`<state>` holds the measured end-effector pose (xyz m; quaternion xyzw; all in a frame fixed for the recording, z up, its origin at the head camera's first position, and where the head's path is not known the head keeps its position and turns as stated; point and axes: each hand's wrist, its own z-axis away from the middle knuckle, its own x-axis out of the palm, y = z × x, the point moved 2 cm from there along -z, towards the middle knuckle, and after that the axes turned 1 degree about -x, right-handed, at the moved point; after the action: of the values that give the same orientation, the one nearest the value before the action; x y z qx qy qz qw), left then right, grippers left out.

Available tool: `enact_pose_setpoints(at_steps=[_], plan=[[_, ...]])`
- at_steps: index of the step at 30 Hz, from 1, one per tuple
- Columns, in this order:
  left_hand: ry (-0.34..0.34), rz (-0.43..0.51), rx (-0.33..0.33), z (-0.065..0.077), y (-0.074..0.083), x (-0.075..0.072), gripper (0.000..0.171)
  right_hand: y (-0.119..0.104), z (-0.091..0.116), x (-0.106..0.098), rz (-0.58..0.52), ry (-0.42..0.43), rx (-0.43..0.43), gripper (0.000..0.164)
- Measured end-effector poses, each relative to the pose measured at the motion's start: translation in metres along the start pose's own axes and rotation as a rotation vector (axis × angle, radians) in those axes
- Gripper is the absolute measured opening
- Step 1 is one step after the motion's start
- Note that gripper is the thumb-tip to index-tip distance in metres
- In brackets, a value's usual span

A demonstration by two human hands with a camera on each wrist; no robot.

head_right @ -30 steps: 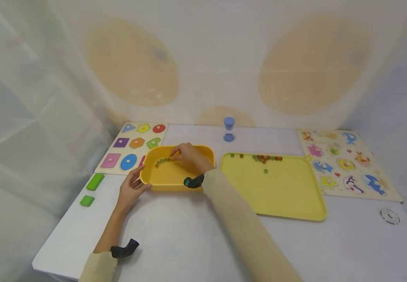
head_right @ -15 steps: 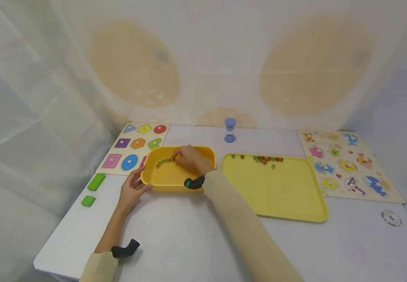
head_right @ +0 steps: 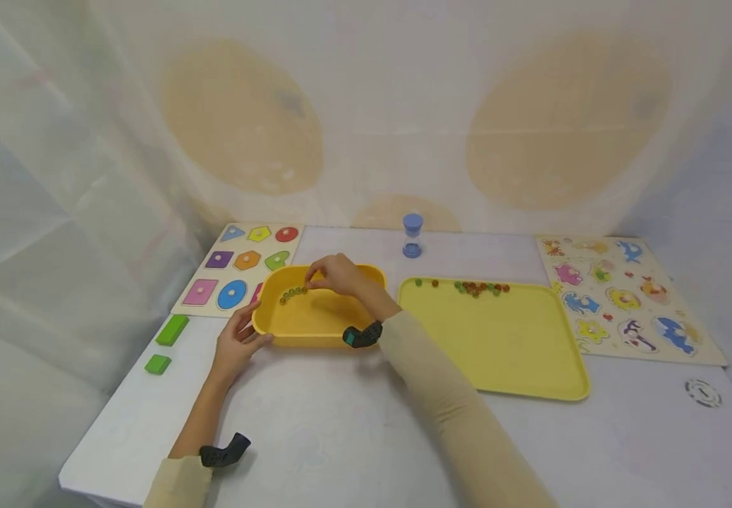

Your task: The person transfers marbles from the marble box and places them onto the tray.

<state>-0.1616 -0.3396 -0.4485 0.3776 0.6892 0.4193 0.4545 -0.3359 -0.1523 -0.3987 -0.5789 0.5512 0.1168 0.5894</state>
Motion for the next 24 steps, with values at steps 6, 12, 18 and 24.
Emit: enact_pose_setpoints(at_steps=[6, 12, 18, 24], plan=[[0.003, -0.002, -0.027, -0.004, -0.012, -0.001, 0.063, -0.001, 0.057, -0.056, 0.001, 0.123, -0.031, 0.02], [0.023, -0.039, -0.008, -0.005, -0.025, -0.003, 0.065, 0.04, 0.14, -0.085, 0.05, 0.171, 0.085, 0.02], [0.019, -0.037, -0.002, -0.003, -0.022, -0.003, 0.064, 0.084, 0.213, -0.094, 0.086, 0.14, 0.272, 0.021], [0.007, -0.027, -0.003, -0.002, -0.008, -0.002, 0.064, 0.105, 0.248, -0.094, 0.151, 0.123, 0.342, 0.017]])
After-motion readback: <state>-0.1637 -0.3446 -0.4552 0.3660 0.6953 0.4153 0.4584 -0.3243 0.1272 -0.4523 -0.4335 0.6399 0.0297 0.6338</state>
